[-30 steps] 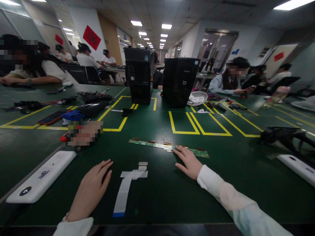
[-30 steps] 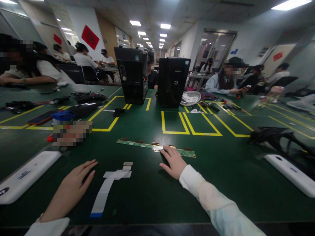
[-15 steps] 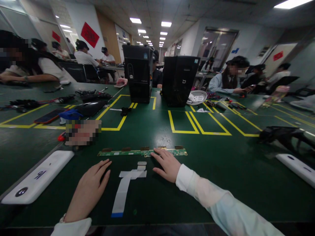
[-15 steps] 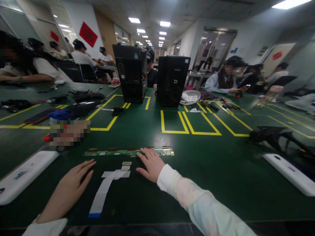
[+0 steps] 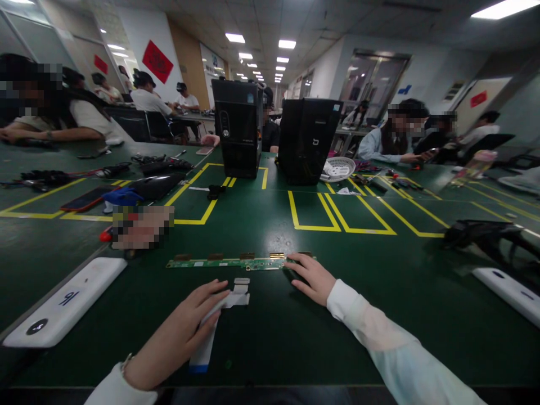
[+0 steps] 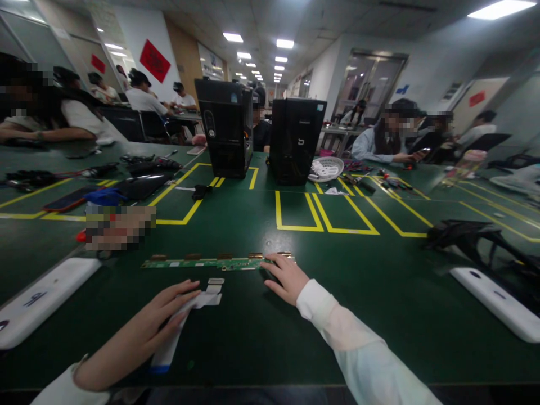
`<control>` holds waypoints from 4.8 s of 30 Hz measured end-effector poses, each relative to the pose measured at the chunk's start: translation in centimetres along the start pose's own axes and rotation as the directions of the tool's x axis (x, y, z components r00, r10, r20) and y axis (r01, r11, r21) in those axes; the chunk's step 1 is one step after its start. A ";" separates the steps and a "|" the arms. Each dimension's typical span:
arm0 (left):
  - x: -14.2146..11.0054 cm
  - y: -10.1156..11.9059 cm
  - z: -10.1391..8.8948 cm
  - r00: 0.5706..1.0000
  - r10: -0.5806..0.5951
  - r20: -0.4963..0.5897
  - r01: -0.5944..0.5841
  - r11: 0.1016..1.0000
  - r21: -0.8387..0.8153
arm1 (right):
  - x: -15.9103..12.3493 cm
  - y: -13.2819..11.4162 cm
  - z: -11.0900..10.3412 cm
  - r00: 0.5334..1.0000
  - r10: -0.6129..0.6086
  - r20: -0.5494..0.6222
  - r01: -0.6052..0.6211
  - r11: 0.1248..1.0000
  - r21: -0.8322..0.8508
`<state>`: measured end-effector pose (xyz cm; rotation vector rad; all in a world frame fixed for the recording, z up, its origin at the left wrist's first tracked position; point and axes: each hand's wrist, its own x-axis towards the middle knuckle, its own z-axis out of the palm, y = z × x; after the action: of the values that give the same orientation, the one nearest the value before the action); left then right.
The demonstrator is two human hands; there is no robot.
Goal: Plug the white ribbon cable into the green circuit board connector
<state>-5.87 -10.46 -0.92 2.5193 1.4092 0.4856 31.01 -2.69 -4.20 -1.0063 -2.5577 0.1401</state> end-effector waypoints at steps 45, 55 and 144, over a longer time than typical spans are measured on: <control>7.3 8.2 6.1 0.992 0.122 0.026 -0.123 0.989 0.081 | 0.0 -1.9 -0.6 0.984 0.126 0.128 -0.114 0.989 -0.099; 8.0 7.4 5.3 0.981 0.170 0.091 -0.173 0.985 0.025 | 0.0 -1.7 -0.8 0.984 0.125 0.126 -0.114 0.989 -0.089; -1.6 -4.5 2.2 0.940 -0.221 -0.261 0.284 0.929 0.239 | -22.3 12.4 -9.5 0.365 0.875 -0.317 -0.905 0.255 -0.340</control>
<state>-9.29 -9.54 -4.73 2.4890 1.9845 0.5827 57.47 -9.04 -5.41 -2.5419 -1.5821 -0.2385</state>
